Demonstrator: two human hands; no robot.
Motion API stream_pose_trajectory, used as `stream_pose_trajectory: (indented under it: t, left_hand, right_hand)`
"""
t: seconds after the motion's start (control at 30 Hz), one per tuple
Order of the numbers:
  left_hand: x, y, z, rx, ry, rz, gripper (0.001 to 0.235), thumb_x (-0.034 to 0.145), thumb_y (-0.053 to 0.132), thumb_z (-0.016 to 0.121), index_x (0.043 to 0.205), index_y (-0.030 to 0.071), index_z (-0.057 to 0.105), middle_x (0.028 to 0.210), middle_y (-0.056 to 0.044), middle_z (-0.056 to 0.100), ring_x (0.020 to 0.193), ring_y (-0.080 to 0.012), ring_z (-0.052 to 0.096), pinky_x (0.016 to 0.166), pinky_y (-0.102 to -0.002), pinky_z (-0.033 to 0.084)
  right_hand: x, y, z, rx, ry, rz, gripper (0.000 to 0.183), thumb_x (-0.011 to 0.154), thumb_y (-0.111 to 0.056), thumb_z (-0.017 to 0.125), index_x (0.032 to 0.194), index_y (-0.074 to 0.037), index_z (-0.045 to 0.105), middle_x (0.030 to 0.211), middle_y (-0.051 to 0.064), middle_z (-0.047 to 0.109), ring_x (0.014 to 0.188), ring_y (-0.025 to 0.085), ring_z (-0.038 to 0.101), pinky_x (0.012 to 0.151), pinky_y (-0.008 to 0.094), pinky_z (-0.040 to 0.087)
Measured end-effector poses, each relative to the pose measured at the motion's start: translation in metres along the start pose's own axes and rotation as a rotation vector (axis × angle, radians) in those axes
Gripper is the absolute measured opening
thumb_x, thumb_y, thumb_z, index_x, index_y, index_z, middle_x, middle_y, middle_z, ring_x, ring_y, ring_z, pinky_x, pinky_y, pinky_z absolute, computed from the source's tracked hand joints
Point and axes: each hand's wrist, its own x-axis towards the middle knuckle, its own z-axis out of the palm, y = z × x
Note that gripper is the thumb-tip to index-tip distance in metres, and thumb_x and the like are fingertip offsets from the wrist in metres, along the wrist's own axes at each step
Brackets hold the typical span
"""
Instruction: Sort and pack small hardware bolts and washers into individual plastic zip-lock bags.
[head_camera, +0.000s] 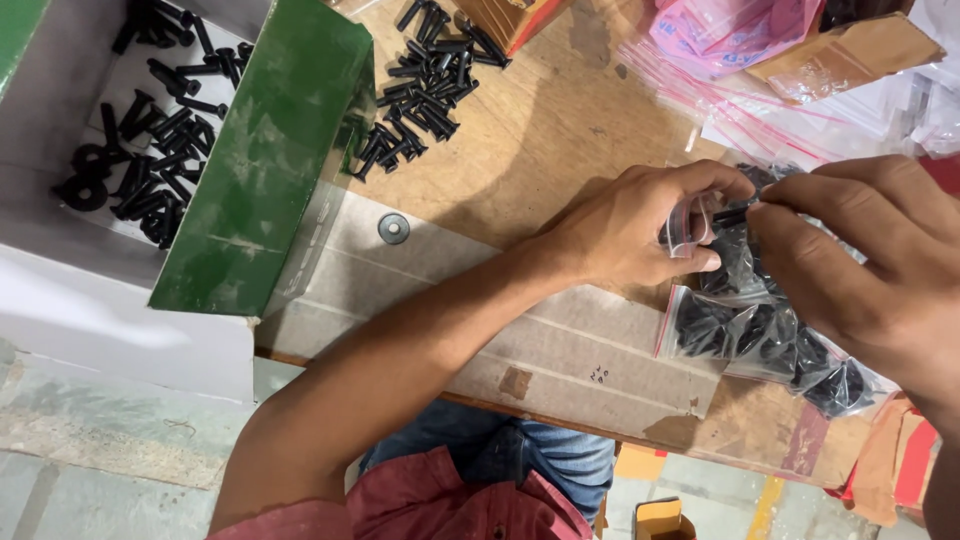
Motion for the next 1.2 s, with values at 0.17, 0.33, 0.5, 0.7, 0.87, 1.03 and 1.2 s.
stream_pose_trajectory:
  t: [0.17,0.33,0.5,0.7,0.87,1.03,1.2]
  left_hand:
    - [-0.001,-0.005,0.001,0.103,0.061,0.067,0.065,0.079,0.024,0.088,0.134,0.015,0.056,0.11,-0.003,0.076,0.097,-0.0196,0.075,0.084,-0.035,0.061]
    - [0.003,-0.019,0.009,0.144,0.027,0.025,0.068,0.079,0.03,0.085,0.137,0.014,0.053,0.103,-0.005,0.076,0.095,-0.0236,0.076,0.083,-0.037,0.062]
    - [0.001,-0.053,0.029,0.303,0.159,0.267,0.053,0.084,0.043,0.079,0.119,0.008,0.06,0.106,-0.012,0.074,0.103,-0.0291,0.072,0.094,-0.044,0.057]
    - [0.001,-0.067,0.042,0.423,0.124,0.156,0.064,0.086,0.055,0.075,0.124,0.005,0.065,0.113,-0.016,0.073,0.105,-0.0312,0.069,0.092,-0.046,0.053]
    - [0.012,-0.099,0.068,0.323,0.055,0.105,0.06,0.085,0.052,0.069,0.122,0.006,0.066,0.108,-0.012,0.076,0.103,-0.0259,0.071,0.092,-0.043,0.054]
    - [0.012,-0.081,0.064,0.306,-0.045,0.015,0.052,0.087,0.05,0.068,0.118,0.008,0.069,0.102,-0.009,0.079,0.097,-0.0225,0.074,0.093,-0.041,0.056]
    - [0.01,-0.072,0.06,0.34,0.123,0.131,0.063,0.08,0.048,0.082,0.118,0.0,0.065,0.1,-0.018,0.075,0.092,-0.0315,0.073,0.088,-0.043,0.057]
  right_hand:
    - [0.016,-0.008,-0.002,-0.059,-0.012,-0.044,0.033,0.066,0.008,0.083,0.098,0.005,0.075,0.1,0.016,0.074,0.09,0.032,0.069,0.072,0.039,0.056]
    - [0.015,-0.002,0.003,0.068,0.06,-0.025,0.031,0.078,0.009,0.078,0.109,0.007,0.073,0.109,0.017,0.071,0.099,0.032,0.068,0.082,0.041,0.056]
    - [0.079,-0.022,0.013,0.283,-0.008,0.081,0.028,0.083,0.002,0.076,0.11,0.007,0.07,0.103,0.022,0.069,0.09,0.039,0.067,0.074,0.045,0.054]
    - [0.14,-0.018,0.099,0.508,-0.061,0.034,0.04,0.09,0.001,0.073,0.129,0.004,0.065,0.108,0.023,0.066,0.09,0.04,0.068,0.077,0.046,0.055]
    - [0.161,-0.029,0.114,0.404,-0.059,-0.01,0.035,0.088,-0.002,0.077,0.121,0.003,0.068,0.105,0.023,0.066,0.092,0.041,0.066,0.078,0.047,0.055]
    - [0.156,-0.02,0.118,0.371,-0.097,0.012,0.025,0.091,0.0,0.077,0.115,0.002,0.07,0.1,0.021,0.066,0.093,0.04,0.067,0.079,0.047,0.055]
    - [0.141,-0.005,0.114,0.485,-0.023,-0.057,0.017,0.092,0.002,0.076,0.108,0.002,0.072,0.107,0.018,0.073,0.096,0.035,0.072,0.084,0.042,0.058]
